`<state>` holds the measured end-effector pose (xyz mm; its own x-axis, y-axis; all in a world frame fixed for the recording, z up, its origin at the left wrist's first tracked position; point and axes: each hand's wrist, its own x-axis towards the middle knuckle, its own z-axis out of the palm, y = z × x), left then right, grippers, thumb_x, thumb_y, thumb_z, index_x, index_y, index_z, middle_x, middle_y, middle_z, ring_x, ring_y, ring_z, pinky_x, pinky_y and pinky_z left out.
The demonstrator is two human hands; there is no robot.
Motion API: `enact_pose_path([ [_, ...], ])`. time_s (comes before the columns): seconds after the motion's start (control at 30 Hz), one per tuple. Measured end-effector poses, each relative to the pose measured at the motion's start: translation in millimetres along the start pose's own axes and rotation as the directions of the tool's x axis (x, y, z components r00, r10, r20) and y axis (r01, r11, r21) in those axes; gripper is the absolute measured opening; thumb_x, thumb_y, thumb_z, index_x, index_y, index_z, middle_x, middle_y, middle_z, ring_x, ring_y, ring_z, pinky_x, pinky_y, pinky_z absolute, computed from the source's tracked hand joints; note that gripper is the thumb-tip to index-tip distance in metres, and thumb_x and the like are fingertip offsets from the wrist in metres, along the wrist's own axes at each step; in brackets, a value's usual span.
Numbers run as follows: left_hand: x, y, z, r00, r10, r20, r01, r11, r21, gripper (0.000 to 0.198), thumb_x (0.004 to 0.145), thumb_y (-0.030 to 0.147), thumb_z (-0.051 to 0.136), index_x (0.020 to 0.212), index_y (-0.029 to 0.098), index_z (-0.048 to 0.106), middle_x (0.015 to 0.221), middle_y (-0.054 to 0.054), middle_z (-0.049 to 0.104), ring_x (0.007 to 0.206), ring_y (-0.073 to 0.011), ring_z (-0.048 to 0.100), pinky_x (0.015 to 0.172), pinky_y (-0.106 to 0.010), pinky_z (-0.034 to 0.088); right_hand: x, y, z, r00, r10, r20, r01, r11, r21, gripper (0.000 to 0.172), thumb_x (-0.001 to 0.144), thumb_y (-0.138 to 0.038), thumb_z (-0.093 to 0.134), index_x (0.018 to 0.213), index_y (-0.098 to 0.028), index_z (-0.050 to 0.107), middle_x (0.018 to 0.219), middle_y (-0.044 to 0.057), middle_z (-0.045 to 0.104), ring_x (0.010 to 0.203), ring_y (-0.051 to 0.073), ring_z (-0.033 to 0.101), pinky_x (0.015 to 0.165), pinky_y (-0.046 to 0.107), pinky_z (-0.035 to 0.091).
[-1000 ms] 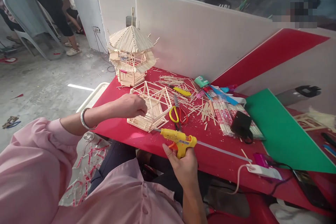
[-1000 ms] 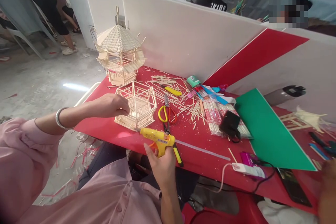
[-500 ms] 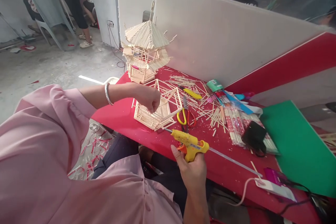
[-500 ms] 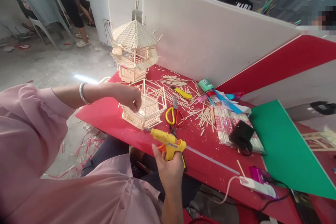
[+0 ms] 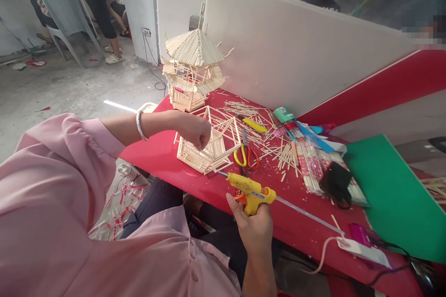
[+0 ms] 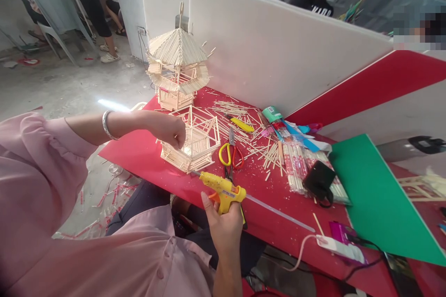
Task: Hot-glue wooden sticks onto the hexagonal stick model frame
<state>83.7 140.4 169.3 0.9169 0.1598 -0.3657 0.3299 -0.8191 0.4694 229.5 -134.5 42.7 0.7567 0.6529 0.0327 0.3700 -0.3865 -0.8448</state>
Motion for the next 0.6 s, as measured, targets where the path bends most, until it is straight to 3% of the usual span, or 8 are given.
enact_pose_path([
  [0.33, -1, 0, -0.7, 1.0, 0.008, -0.012, -0.008, 1.0, -0.026, 0.013, 0.076, 0.015, 0.067, 0.08, 0.018, 0.079, 0.071, -0.001, 0.073, 0.06, -0.0097, 0.056, 0.056, -0.022, 0.037, 0, -6, -6, 1.0, -0.019, 0.008, 0.02, 0.999, -0.047, 0.054, 0.062, -0.071, 0.077, 0.072, -0.022, 0.054, 0.061, 0.0, 0.064, 0.055, 0.017, 0.058, 0.053, 0.027, 0.045],
  [0.6, -2, 3, -2.8, 0.997, -0.063, 0.038, 0.064, 0.997, -0.033, 0.015, 0.077, 0.016, 0.065, 0.084, 0.017, 0.079, 0.069, -0.002, 0.071, 0.056, -0.0101, 0.054, 0.055, -0.024, 0.037, -1, -12, -7, 0.999, -0.027, 0.027, 0.027, 0.999, -0.017, 0.053, 0.065, -0.07, 0.075, 0.075, -0.021, 0.057, 0.063, 0.0, 0.065, 0.056, 0.016, 0.058, 0.055, 0.027, 0.047],
])
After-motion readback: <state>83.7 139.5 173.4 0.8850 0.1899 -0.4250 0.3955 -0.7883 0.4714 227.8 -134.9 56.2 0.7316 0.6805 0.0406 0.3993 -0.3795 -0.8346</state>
